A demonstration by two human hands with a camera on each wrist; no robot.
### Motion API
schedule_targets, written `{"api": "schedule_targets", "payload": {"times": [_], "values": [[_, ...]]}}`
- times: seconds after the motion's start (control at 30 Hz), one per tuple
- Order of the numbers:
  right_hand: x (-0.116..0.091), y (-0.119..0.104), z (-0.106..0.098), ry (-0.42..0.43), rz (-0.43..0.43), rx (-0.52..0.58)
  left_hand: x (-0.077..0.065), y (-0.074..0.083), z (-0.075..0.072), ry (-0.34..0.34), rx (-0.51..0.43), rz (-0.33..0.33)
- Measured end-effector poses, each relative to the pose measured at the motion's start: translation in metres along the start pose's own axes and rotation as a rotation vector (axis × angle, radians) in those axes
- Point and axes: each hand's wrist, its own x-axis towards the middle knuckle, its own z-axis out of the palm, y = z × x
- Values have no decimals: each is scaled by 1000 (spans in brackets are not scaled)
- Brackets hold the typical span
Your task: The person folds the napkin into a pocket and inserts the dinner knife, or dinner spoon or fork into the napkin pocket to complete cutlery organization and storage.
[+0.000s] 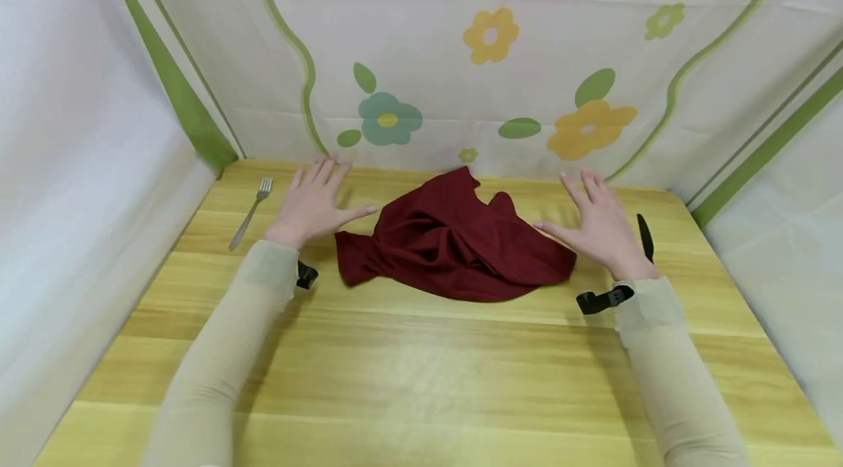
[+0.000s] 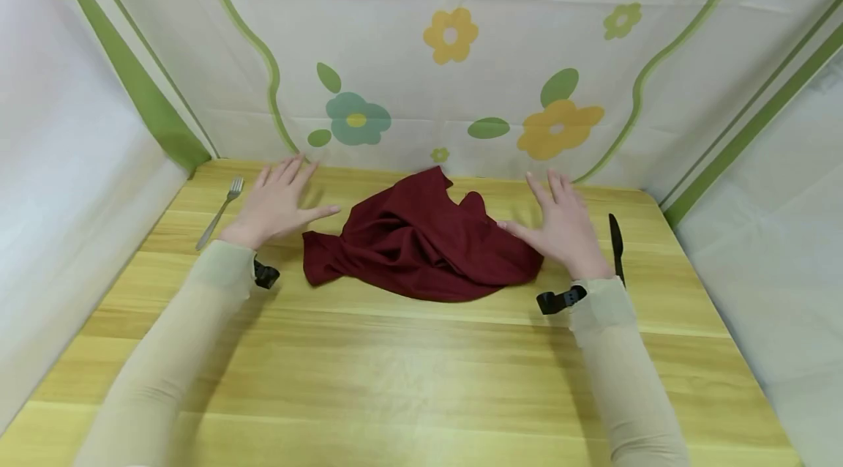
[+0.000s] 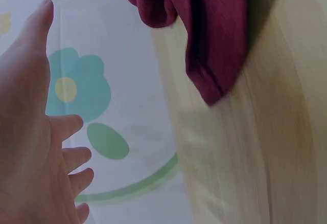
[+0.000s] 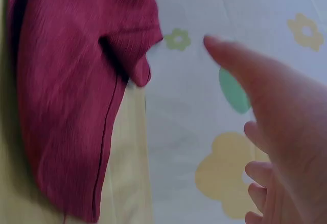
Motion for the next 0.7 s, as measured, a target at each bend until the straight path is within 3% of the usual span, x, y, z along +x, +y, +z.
{"api": "schedule_targets", "payload": {"times": [0.47, 0.7], "values": [[4, -23, 20, 32, -41, 175, 18, 39, 21, 144, -150, 126], [-3, -30, 35, 17, -56, 212, 26, 50, 37, 80, -206, 106]]}}
